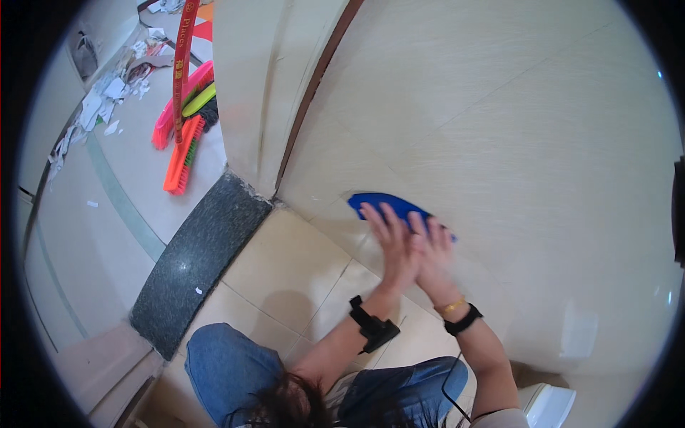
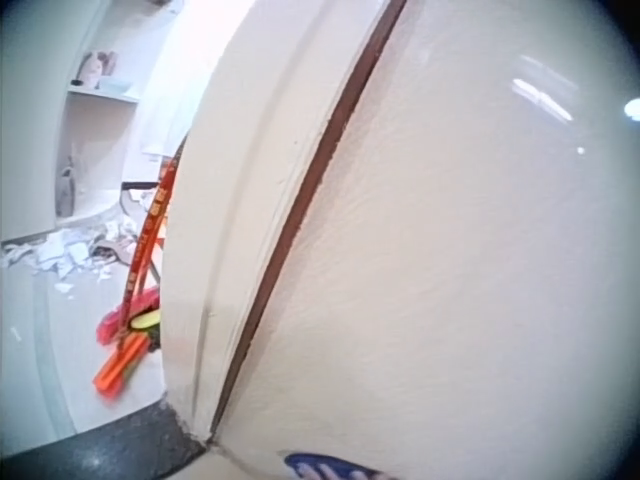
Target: Cleaning the bathroom wall tiles, light switch, and shower handle using a blue cloth.
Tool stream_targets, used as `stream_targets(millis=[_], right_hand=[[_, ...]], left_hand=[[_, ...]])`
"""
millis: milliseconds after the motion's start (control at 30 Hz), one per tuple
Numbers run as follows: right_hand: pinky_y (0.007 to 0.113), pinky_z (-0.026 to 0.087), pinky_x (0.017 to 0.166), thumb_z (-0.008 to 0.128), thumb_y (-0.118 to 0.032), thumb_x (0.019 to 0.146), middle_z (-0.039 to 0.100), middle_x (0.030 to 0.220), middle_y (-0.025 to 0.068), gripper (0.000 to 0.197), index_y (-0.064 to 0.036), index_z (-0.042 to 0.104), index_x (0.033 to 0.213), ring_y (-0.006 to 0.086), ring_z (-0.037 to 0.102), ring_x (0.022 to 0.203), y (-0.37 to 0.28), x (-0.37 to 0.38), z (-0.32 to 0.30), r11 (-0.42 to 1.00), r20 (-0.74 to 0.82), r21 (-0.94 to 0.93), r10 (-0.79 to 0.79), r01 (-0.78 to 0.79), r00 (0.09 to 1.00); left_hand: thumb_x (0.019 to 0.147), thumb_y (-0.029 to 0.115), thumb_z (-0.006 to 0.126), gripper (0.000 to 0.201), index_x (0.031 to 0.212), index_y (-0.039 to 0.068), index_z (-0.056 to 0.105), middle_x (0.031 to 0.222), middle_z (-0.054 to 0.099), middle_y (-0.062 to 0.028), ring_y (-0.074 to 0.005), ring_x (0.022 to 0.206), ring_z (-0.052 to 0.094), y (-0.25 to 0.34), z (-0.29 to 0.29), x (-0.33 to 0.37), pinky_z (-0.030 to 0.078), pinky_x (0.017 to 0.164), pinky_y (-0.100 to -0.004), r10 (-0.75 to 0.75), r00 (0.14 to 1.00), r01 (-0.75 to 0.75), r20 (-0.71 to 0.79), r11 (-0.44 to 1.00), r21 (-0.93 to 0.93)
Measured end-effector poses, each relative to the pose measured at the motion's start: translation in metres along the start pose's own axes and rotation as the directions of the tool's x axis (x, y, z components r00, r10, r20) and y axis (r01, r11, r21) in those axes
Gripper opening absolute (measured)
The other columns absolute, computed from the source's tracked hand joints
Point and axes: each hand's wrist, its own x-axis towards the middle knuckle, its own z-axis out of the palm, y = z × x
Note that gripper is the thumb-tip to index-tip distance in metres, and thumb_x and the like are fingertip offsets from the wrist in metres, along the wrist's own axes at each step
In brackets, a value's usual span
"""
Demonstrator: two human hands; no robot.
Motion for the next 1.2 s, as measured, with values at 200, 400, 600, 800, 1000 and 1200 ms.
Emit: stream_targets(millis=[200, 400, 600, 800, 1000, 1200], right_hand=[[0.052, 0.008, 0.103, 0.034, -0.03, 0.089, 0.013, 0.143, 0.0154, 0.047, -0.015, 0.033, 0.134, 0.042, 0.009, 0.13, 0.058, -0.035, -0.049, 0.932, -0.228, -0.089, 0.324, -0.352, 0.918], [0.058, 0.005, 0.1, 0.036, -0.034, 0.087, 0.006, 0.141, 0.0239, 0.057, -0.0131, 0.021, 0.138, 0.0487, 0.002, 0.127, 0.059, -0.055, -0.033, 0.937, -0.144, -0.188, 0.27, -0.295, 0.952], [0.057, 0.01, 0.1, 0.044, -0.027, 0.085, 0.019, 0.14, 0.015, 0.057, 0.0013, 0.028, 0.131, 0.0416, 0.012, 0.128, 0.036, -0.061, -0.009, 0.951, -0.107, -0.026, 0.303, -0.307, 0.947], [0.041, 0.01, 0.106, 0.045, -0.023, 0.084, 0.028, 0.14, 0.0023, 0.047, -0.0114, 0.04, 0.129, 0.025, 0.016, 0.132, 0.016, -0.036, 0.006, 0.988, -0.155, 0.003, 0.153, -0.155, 0.976], [0.033, 0.013, 0.108, 0.044, -0.023, 0.084, 0.023, 0.141, 0.0016, 0.054, -0.01, 0.029, 0.134, 0.0181, 0.022, 0.13, 0.014, -0.07, 0.024, 0.997, -0.079, 0.058, -0.046, 0.05, 0.996], [0.031, 0.014, 0.107, 0.042, -0.024, 0.083, 0.024, 0.141, -0.0002, 0.054, -0.0118, 0.029, 0.134, 0.0142, 0.021, 0.13, 0.04, -0.11, 0.012, 0.985, -0.008, -0.002, -0.173, 0.173, 0.985]], left_hand=[[0.085, 0.04, 0.043, 0.062, 0.134, 0.007, 0.026, 0.136, 0.0, -0.0348, -0.0546, 0.124, -0.003, 0.092, 0.033, -0.007, 0.002, 0.094, -0.0676, 0.326, 0.919, -0.347, 0.223, 0.936, 0.063], [0.083, 0.04, 0.048, 0.063, 0.133, 0.007, 0.027, 0.139, 0.0, -0.0287, -0.0486, 0.127, -0.006, 0.068, 0.035, -0.008, 0.0, 0.093, -0.0686, 0.469, 0.838, -0.532, 0.279, 0.816, 0.226], [0.082, 0.042, 0.046, 0.061, 0.131, 0.008, 0.033, 0.138, 0.014, -0.0274, -0.0481, 0.127, 0.008, 0.044, 0.02, -0.009, 0.007, 0.094, -0.068, 0.383, 0.873, -0.452, 0.301, 0.867, 0.21], [0.084, 0.058, 0.033, 0.083, 0.138, 0.005, -0.003, 0.139, -0.006, -0.0292, -0.0489, 0.127, -0.004, 0.009, 0.008, -0.003, 0.001, 0.097, -0.0635, 0.439, 0.859, -0.5, 0.264, 0.828, 0.253], [0.084, 0.055, 0.035, 0.085, 0.137, 0.004, -0.006, 0.139, -0.009, -0.0297, -0.0459, 0.128, -0.007, -0.038, 0.022, -0.058, 0.002, 0.101, -0.0572, 0.266, 0.943, -0.309, 0.2, 0.923, 0.23], [0.082, 0.057, 0.036, 0.091, 0.135, -0.001, -0.01, 0.137, -0.015, -0.031, -0.0457, 0.128, -0.01, -0.031, 0.047, -0.098, 0.0, 0.101, -0.056, 0.148, 0.958, -0.224, 0.247, 0.921, 0.318]])
